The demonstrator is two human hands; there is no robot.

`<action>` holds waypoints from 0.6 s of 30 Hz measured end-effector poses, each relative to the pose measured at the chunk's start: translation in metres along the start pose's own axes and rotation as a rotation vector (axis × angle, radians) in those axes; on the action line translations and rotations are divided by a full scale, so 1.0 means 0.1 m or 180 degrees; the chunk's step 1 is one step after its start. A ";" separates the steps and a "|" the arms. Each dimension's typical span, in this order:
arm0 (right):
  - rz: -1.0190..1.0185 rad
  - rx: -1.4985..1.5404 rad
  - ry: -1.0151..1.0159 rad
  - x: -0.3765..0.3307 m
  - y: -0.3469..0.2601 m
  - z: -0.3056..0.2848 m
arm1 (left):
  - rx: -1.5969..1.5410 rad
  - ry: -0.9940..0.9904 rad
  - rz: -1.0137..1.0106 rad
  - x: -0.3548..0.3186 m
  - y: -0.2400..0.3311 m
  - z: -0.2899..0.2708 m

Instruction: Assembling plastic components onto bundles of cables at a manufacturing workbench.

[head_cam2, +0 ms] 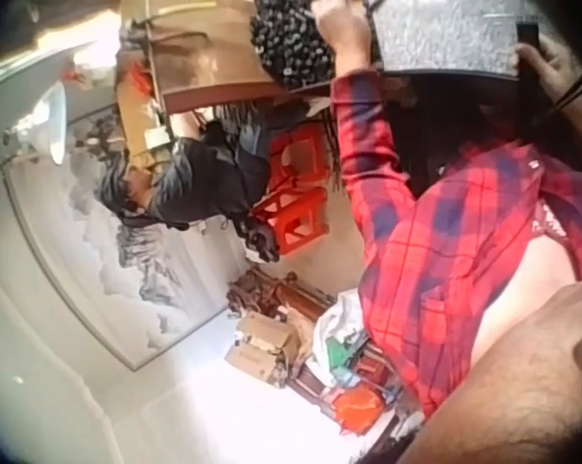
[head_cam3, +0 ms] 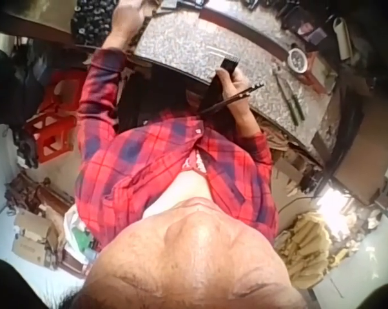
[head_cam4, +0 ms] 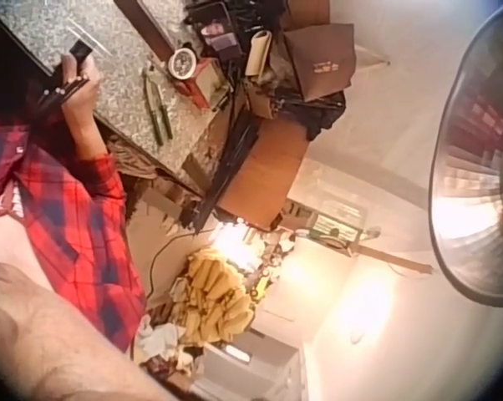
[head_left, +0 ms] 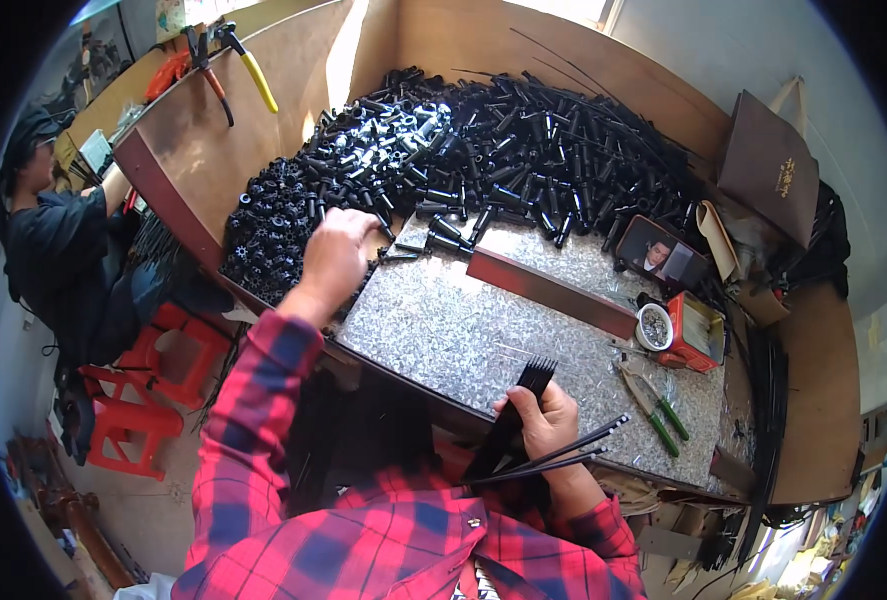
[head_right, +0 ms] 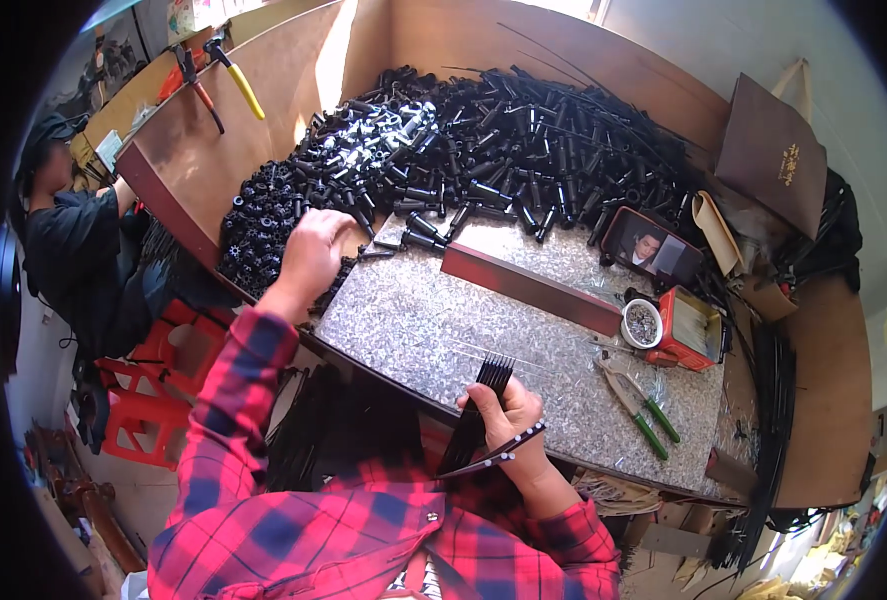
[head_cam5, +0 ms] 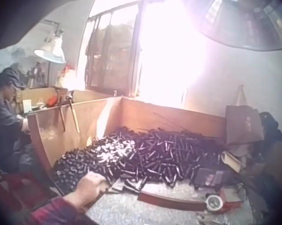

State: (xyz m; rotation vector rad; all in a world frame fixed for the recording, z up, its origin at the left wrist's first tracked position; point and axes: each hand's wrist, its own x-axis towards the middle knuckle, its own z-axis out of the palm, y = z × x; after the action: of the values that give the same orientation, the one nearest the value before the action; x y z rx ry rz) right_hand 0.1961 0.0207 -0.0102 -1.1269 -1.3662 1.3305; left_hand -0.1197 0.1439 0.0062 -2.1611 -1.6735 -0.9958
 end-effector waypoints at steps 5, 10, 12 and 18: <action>-0.0053 -0.0378 0.0017 0.04 -0.05 0.00 | 0.1092 -0.1257 0.0336 0.12 -0.47 0.21; -0.0045 -0.0305 -0.0041 0.05 -0.07 0.03 | 0.1641 -0.1341 0.0609 0.20 -0.54 0.30; -0.0018 -0.0123 -0.0062 0.04 -0.09 0.04 | 0.1753 -0.1321 0.0546 0.22 -0.51 0.32; 0.0130 0.0019 -0.0154 0.02 -0.06 0.00 | 0.1897 -0.1042 0.0158 0.30 -0.36 0.20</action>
State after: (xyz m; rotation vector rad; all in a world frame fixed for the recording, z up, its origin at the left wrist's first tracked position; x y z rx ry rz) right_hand 0.1959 0.0222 -0.0046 -1.1306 -1.3799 1.3983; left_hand -0.1420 0.1897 0.0022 -1.9963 -1.7463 -0.0881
